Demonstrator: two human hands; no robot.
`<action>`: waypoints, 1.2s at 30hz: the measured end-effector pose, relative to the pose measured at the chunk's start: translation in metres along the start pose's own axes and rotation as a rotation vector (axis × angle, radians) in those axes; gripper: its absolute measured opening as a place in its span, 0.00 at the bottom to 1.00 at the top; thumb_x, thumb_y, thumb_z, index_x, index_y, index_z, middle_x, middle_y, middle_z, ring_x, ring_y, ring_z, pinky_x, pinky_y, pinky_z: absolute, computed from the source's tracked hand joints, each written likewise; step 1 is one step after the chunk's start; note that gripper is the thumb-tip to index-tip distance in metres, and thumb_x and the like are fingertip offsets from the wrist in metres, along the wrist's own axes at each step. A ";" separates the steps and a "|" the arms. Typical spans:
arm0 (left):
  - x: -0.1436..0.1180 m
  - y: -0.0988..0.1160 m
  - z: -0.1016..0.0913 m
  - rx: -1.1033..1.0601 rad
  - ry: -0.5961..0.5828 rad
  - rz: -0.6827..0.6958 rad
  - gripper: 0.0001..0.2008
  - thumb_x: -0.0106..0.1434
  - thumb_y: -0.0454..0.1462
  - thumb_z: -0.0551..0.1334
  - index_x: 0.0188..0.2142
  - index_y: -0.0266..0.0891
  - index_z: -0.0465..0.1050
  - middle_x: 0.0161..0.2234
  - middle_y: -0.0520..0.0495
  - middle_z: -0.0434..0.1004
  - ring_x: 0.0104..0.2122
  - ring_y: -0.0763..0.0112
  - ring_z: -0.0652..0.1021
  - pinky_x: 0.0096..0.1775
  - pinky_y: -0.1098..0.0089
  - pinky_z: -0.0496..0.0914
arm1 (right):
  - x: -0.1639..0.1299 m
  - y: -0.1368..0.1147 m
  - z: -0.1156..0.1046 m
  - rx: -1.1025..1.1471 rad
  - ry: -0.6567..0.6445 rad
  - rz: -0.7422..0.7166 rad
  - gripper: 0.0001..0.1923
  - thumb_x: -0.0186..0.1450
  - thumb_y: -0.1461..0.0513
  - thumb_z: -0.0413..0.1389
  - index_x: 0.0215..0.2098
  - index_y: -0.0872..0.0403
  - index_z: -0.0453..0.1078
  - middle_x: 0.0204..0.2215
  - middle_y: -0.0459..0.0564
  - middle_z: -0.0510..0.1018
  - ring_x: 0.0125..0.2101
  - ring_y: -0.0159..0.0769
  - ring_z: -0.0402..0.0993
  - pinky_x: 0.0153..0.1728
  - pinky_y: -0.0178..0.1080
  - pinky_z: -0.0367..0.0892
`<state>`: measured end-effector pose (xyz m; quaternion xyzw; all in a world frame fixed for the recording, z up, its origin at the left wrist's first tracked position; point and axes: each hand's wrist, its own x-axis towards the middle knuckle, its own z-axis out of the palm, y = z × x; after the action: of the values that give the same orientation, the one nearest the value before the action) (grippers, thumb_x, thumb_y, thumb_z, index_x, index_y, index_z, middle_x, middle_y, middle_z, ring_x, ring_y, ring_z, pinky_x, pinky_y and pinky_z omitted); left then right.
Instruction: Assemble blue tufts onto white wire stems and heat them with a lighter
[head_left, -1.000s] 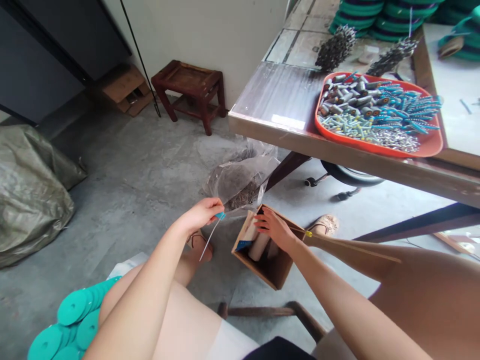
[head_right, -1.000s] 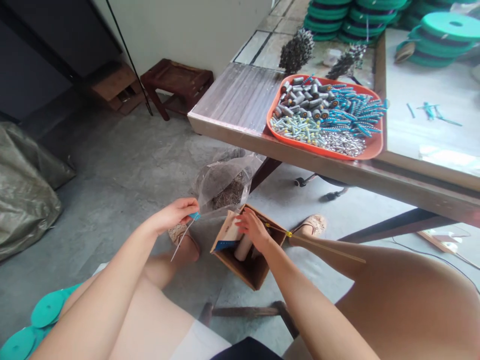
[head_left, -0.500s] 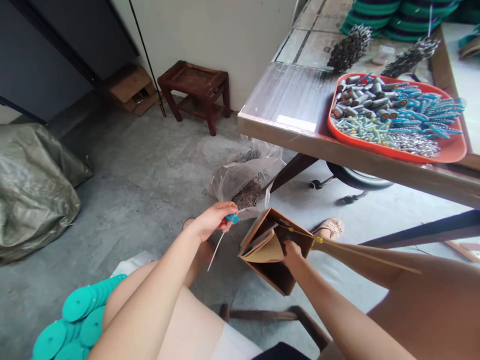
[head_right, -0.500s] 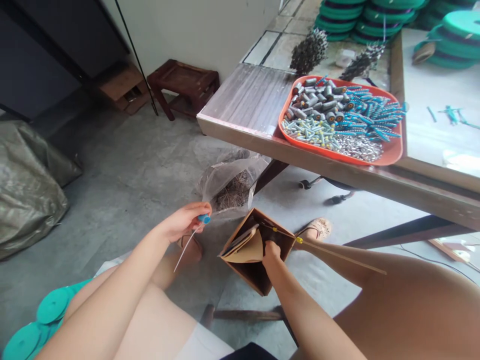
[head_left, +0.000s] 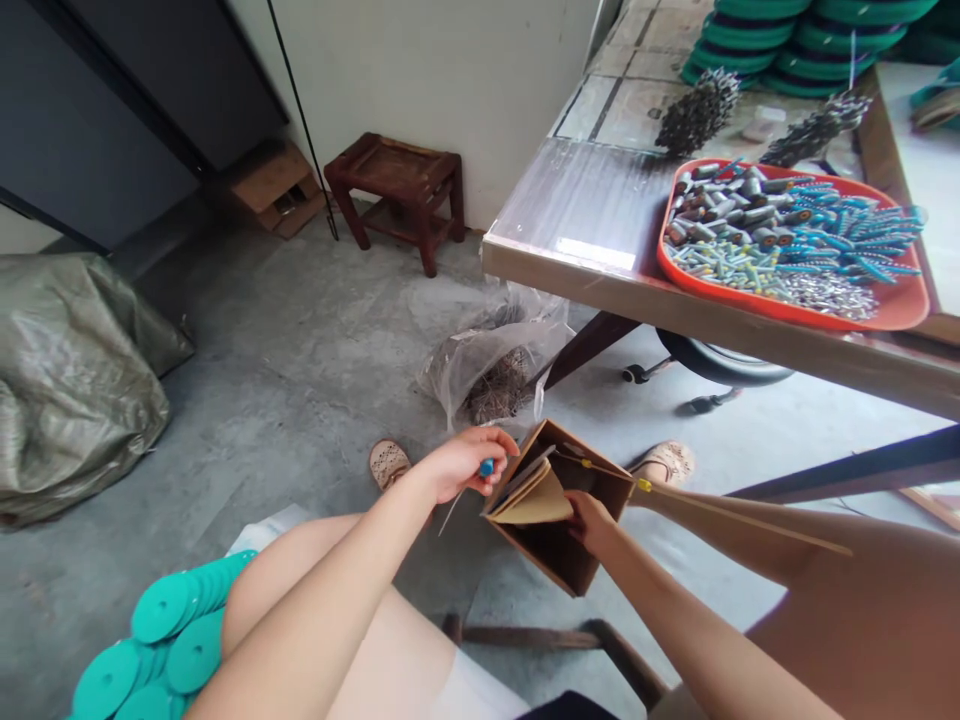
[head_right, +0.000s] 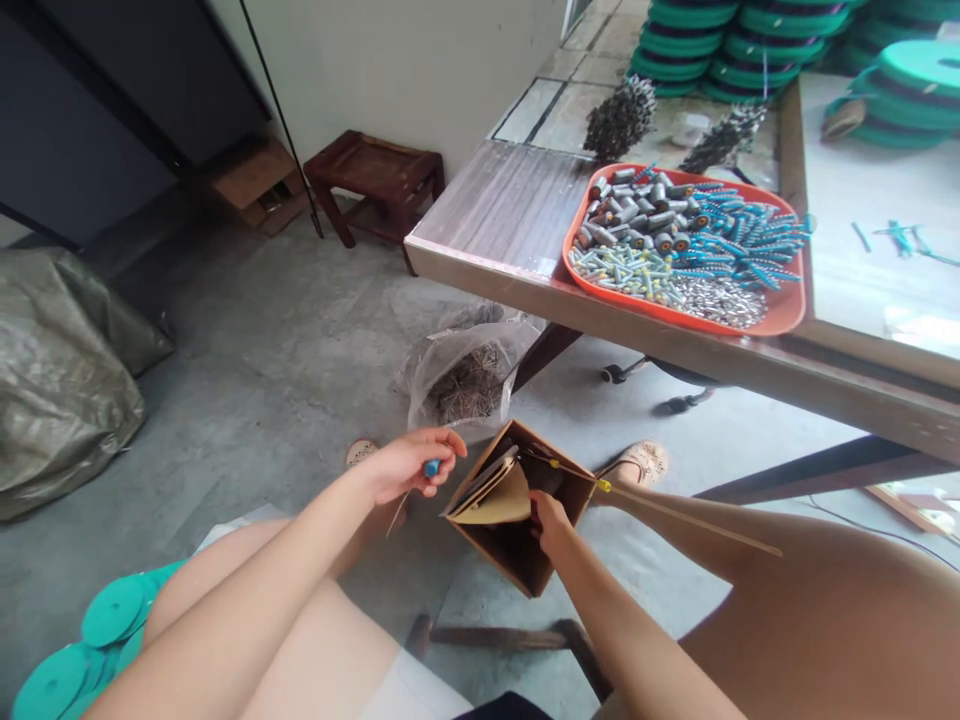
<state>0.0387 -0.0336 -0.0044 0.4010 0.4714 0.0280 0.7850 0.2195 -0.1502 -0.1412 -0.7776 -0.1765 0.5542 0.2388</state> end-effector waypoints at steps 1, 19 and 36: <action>0.002 -0.003 0.010 0.076 -0.003 -0.019 0.07 0.50 0.32 0.52 0.31 0.38 0.62 0.18 0.57 0.57 0.15 0.81 0.60 0.19 0.78 0.56 | -0.012 0.002 -0.007 0.043 0.026 0.023 0.11 0.64 0.58 0.50 0.36 0.58 0.68 0.30 0.48 0.72 0.28 0.30 0.69 0.29 0.35 0.67; 0.008 -0.095 0.174 0.832 -0.138 -0.007 0.28 0.53 0.40 0.56 0.54 0.35 0.64 0.48 0.34 0.71 0.49 0.53 0.71 0.48 0.56 0.65 | -0.119 0.054 -0.094 0.597 0.028 0.225 0.20 0.39 0.60 0.65 0.30 0.54 0.68 0.19 0.44 0.72 0.19 0.30 0.68 0.22 0.32 0.65; -0.004 -0.067 0.157 0.824 0.011 0.080 0.28 0.45 0.53 0.61 0.39 0.36 0.74 0.37 0.37 0.76 0.38 0.52 0.74 0.39 0.60 0.67 | -0.120 0.013 -0.088 -0.023 -0.147 -0.198 0.24 0.48 0.45 0.58 0.15 0.58 0.63 0.11 0.41 0.57 0.17 0.26 0.50 0.20 0.32 0.44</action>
<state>0.1332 -0.1756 -0.0087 0.6994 0.4316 -0.1303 0.5546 0.2637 -0.2413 -0.0313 -0.7162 -0.2756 0.5816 0.2698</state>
